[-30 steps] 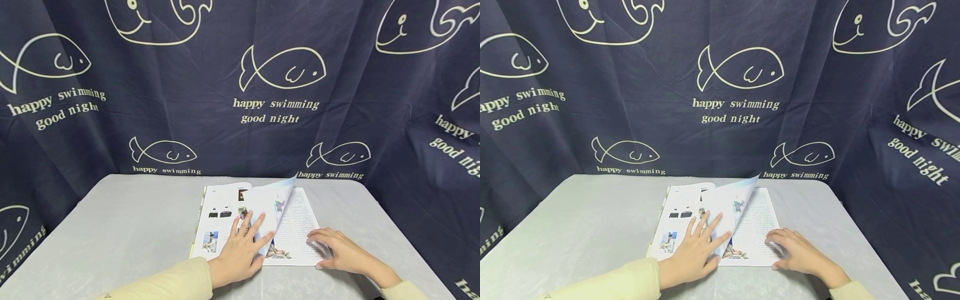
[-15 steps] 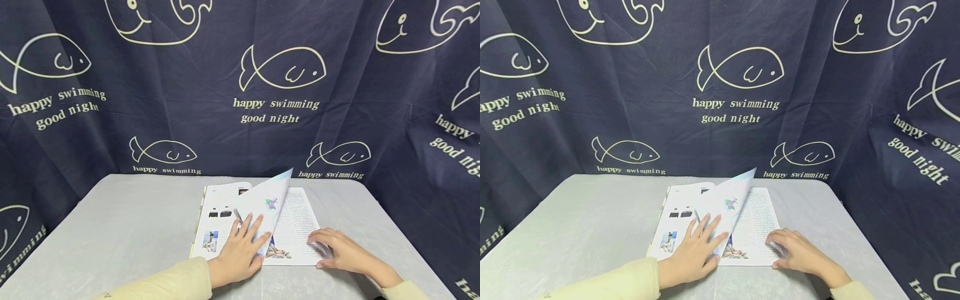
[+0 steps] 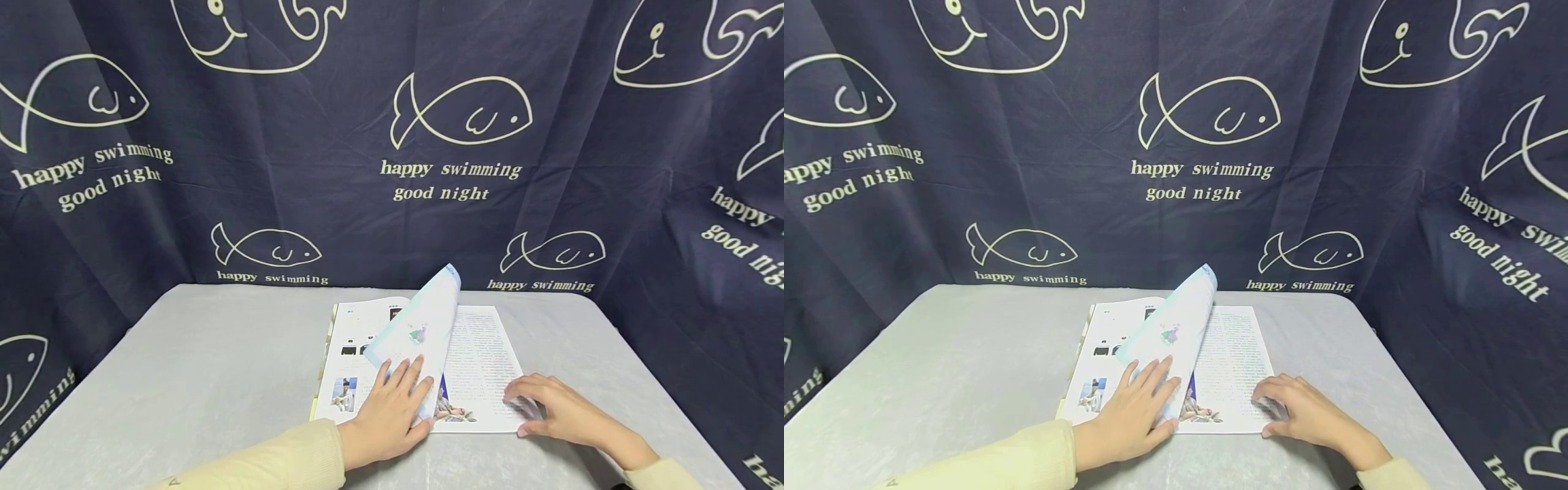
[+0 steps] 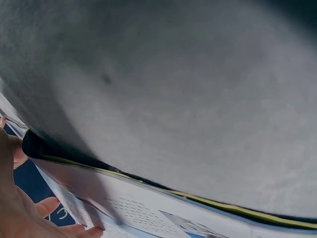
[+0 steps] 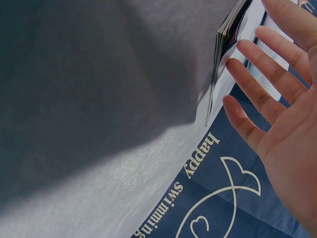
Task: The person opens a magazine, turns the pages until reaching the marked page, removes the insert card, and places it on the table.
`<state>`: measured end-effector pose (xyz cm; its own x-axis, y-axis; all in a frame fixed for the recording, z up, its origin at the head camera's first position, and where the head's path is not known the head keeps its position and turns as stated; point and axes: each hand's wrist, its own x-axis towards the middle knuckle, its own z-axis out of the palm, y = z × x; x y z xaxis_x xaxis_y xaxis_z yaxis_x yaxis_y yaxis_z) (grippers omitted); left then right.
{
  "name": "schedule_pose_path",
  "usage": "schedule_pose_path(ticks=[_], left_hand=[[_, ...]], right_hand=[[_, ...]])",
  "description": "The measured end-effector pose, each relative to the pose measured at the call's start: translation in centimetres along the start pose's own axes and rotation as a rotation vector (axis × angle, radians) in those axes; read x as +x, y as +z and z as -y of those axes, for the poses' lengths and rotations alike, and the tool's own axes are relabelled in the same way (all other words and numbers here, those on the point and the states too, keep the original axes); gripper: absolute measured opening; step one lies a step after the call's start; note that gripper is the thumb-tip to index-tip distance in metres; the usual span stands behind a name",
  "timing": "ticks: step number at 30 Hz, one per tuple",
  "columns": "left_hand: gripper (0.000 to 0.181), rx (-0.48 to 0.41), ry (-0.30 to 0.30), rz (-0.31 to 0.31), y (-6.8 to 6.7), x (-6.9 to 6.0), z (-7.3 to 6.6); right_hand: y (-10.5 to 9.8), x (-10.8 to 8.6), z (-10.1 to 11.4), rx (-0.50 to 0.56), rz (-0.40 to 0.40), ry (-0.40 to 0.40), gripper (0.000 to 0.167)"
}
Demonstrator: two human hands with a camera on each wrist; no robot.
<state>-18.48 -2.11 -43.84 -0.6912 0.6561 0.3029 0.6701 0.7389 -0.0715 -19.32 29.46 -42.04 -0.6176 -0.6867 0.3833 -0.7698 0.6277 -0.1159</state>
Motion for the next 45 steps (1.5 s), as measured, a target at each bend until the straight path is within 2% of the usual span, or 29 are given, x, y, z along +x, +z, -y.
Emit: schedule_pose_path(ticks=[11,22,31,39,45], left_hand=[[0.059,0.004,-0.024,0.004,-0.04,-0.07,-0.12],[0.058,0.049,-0.035,-0.014,-0.01,-0.23,-0.01],[0.057,0.060,-0.041,-0.027,-0.12,-0.27,0.13],[0.058,0.046,-0.040,0.007,-0.25,-0.20,0.13],[0.058,0.031,-0.039,0.019,-0.13,-0.13,0.16]], right_hand=[[-0.01,0.10,-0.09,0.021,-0.003,-0.025,0.042],[-0.03,-0.20,-0.04,-0.002,0.032,0.009,0.048],[-0.17,-0.13,-0.28,0.021,0.028,-0.019,0.044],[-0.27,-0.29,-0.19,0.003,0.038,-0.006,0.047],[-0.33,-0.22,-0.36,0.009,0.028,-0.040,0.047]])
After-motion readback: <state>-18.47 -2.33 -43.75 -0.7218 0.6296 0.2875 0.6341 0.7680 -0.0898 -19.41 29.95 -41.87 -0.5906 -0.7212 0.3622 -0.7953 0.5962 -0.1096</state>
